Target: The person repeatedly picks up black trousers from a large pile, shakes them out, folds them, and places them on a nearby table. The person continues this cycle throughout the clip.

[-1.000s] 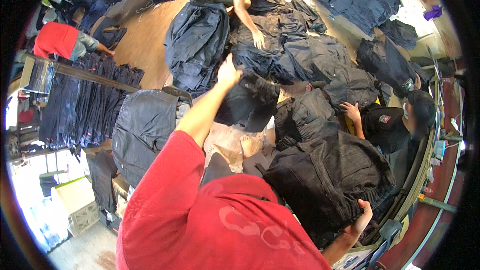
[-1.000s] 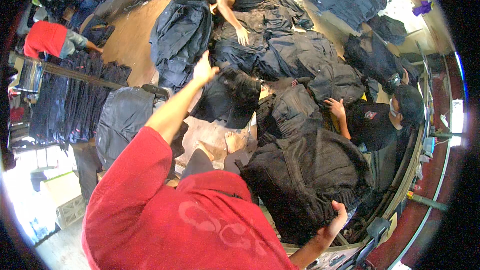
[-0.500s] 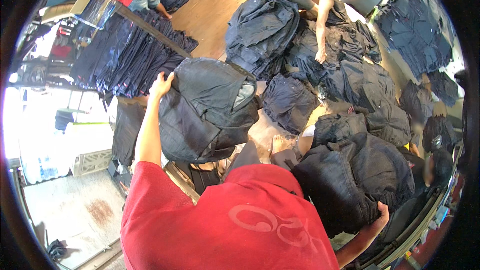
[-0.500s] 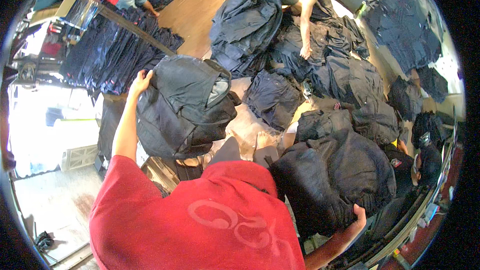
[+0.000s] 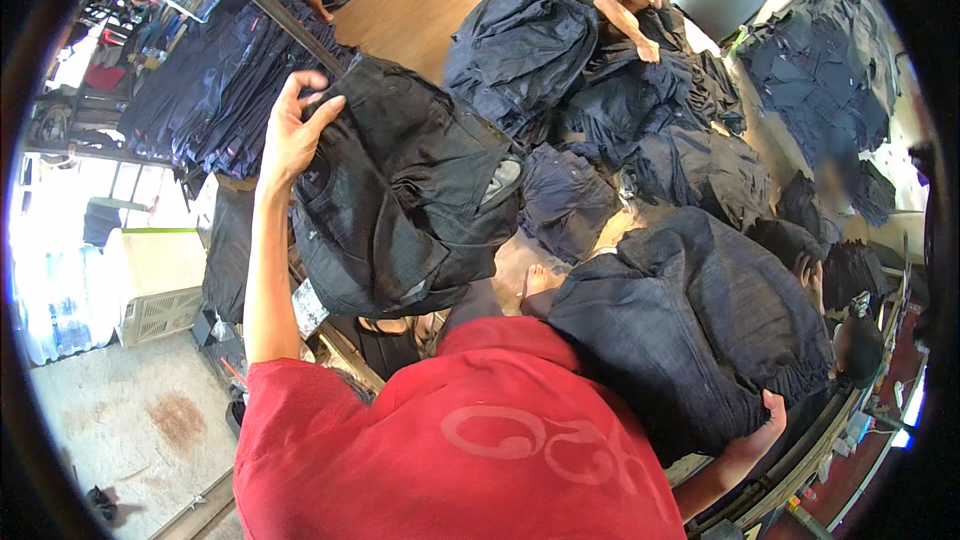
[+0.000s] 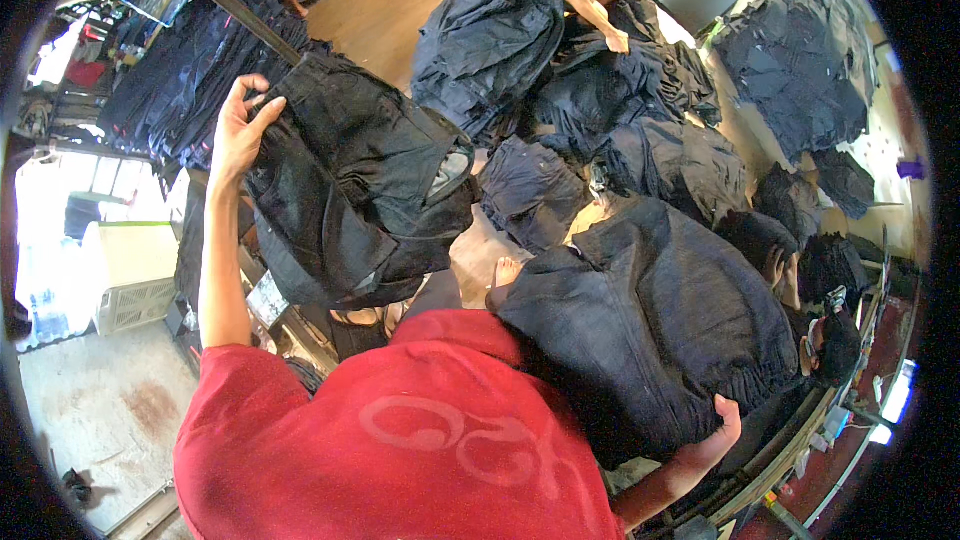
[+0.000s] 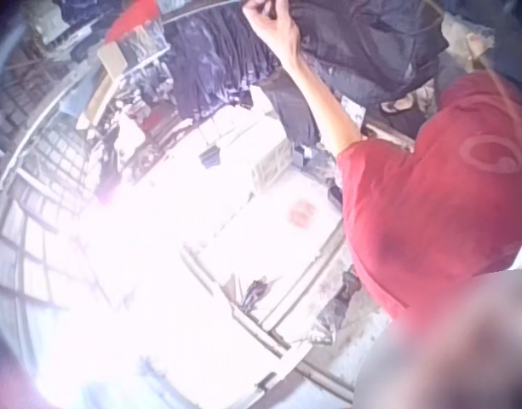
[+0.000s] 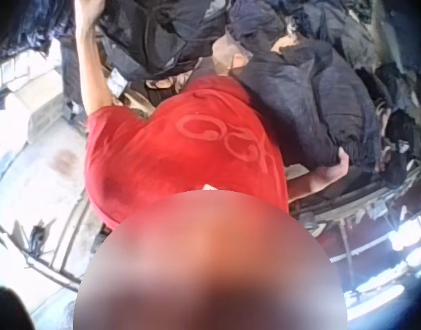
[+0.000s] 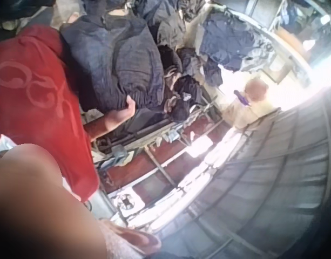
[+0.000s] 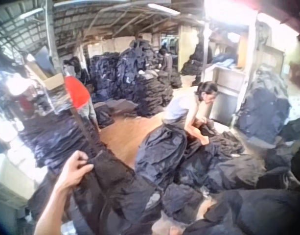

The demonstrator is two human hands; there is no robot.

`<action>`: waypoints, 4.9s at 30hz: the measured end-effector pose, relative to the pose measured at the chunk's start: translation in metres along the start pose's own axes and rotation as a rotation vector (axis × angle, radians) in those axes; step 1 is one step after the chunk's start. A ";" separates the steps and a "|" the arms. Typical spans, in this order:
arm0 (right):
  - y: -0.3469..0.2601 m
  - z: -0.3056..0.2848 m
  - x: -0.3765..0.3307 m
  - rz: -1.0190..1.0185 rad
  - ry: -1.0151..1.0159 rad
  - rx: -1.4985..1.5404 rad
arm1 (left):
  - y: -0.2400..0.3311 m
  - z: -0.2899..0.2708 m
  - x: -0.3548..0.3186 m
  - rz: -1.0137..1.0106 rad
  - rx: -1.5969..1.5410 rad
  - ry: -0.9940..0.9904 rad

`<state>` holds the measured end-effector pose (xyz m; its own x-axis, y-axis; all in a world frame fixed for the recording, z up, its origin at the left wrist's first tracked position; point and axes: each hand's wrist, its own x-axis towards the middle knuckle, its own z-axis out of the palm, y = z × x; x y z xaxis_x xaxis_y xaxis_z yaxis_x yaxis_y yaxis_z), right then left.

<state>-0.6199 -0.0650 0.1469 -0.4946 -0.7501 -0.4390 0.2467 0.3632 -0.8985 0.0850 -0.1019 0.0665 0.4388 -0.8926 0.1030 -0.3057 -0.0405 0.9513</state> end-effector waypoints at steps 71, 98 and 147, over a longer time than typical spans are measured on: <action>0.060 -0.097 0.050 0.223 0.311 0.097 | -0.148 0.544 0.067 0.697 1.097 -0.556; 0.057 0.097 0.057 0.248 -0.254 -0.041 | -0.152 -0.048 -0.077 -0.241 1.157 -0.268; 0.029 0.066 0.089 -0.030 -0.425 -0.249 | -0.218 -0.063 -0.139 -0.662 0.768 0.513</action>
<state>-0.6016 -0.1582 0.0823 -0.1019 -0.9027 -0.4181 0.0051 0.4198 -0.9076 0.1439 0.0597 -0.1371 0.9470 -0.3116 -0.0787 -0.2448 -0.8580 0.4516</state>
